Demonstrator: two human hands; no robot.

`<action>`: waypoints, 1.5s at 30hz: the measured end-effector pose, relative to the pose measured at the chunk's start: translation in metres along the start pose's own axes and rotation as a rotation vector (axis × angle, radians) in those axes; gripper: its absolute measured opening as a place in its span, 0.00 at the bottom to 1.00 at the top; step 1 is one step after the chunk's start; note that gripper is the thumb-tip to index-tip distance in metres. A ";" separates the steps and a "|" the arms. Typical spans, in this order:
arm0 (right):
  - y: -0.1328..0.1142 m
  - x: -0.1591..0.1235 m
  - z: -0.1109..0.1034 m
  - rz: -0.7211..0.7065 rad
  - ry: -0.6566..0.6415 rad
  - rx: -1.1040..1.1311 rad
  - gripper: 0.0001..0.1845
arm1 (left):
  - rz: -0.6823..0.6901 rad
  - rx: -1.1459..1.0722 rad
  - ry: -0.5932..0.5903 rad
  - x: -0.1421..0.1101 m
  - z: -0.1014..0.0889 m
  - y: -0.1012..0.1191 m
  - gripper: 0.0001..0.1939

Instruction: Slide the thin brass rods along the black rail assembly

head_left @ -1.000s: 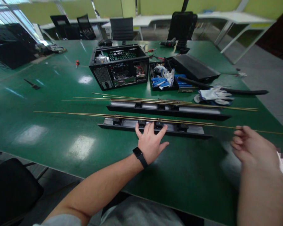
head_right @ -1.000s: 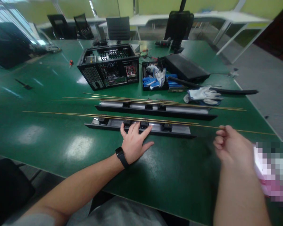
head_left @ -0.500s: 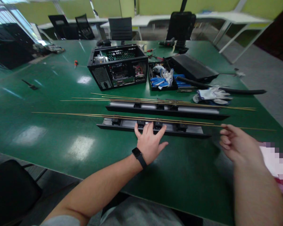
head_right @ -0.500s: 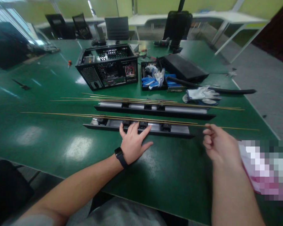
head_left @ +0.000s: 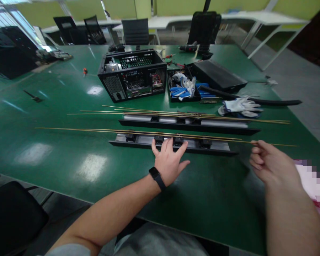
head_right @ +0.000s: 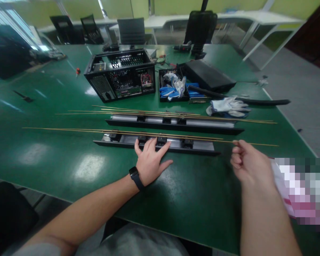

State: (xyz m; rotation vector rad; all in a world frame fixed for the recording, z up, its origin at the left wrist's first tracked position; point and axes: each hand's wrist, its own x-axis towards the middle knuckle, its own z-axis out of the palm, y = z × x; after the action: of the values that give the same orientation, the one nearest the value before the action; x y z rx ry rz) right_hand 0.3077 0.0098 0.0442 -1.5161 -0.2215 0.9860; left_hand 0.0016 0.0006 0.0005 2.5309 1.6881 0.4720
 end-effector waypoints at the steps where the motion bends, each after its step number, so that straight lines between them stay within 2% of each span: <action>1: 0.002 -0.003 0.003 0.018 -0.044 -0.017 0.12 | -0.001 -0.001 -0.002 0.000 0.000 0.000 0.34; 3: 0.005 -0.008 0.008 0.056 -0.127 -0.070 0.10 | 0.000 -0.001 -0.005 0.000 -0.001 0.000 0.34; 5: 0.008 -0.011 0.010 0.067 -0.152 -0.105 0.10 | 0.001 -0.001 -0.005 0.000 -0.002 0.000 0.34; 10: 0.006 -0.003 0.006 -0.003 -0.006 -0.016 0.11 | 0.003 -0.002 0.002 -0.001 -0.002 0.000 0.34; 12: 0.006 0.000 0.004 -0.006 0.012 0.023 0.12 | 0.005 -0.002 0.007 -0.001 -0.002 0.000 0.34; 18: 0.011 -0.009 0.010 0.055 -0.133 -0.061 0.12 | 0.001 0.006 0.007 -0.001 0.000 -0.001 0.34; 25: 0.007 -0.013 0.015 0.006 -0.020 0.027 0.17 | 0.007 -0.014 0.015 -0.002 -0.001 -0.001 0.33; 34: 0.007 -0.013 0.011 0.034 -0.100 0.001 0.16 | 0.000 -0.003 -0.004 -0.001 -0.002 0.001 0.34; 41: -0.001 -0.002 -0.002 -0.006 -0.021 0.086 0.17 | 0.003 -0.008 0.003 -0.001 -0.002 0.000 0.34; 45: 0.007 -0.007 0.005 0.033 -0.102 0.040 0.15 | 0.003 -0.011 0.008 -0.002 -0.001 0.000 0.34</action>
State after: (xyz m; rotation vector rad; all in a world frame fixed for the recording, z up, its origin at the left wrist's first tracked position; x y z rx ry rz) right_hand 0.2974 0.0074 0.0418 -1.4386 -0.2485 1.0900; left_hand 0.0007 -0.0010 0.0008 2.5276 1.6795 0.4911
